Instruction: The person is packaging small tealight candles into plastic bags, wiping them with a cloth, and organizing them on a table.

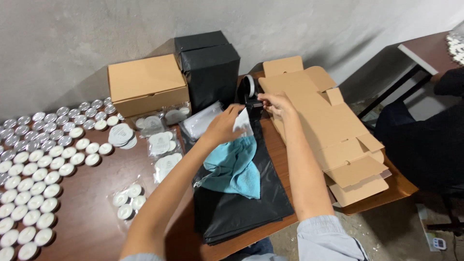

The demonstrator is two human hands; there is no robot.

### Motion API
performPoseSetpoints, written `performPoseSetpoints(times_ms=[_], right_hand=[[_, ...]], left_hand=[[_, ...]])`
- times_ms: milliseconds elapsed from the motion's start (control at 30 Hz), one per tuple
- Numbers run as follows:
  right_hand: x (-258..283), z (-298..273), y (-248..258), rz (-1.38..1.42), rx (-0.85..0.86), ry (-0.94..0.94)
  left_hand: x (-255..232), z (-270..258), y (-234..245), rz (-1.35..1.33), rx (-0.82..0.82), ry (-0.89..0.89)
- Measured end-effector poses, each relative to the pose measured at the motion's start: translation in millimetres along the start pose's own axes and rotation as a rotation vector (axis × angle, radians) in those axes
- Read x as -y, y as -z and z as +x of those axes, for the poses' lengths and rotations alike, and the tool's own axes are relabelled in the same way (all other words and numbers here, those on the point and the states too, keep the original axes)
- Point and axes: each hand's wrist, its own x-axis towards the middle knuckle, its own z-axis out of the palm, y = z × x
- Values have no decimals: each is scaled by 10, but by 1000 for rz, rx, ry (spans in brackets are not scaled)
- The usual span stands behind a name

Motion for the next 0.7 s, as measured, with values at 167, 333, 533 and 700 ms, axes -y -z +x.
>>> performPoseSetpoints(times_ms=[167,333,533,700], right_hand=[[-20,35,0,19,-27,18],[-17,-24,9,46,-36,-10],[30,-139,14,22,0,-16],[-37,-260,20,-6,23,25]], left_hand=[[-62,749,-61,49,92,185],[-131,993,41,169,181,271],[294,1139,-193,221,174,200],[421,1152,-331,380,112,137]])
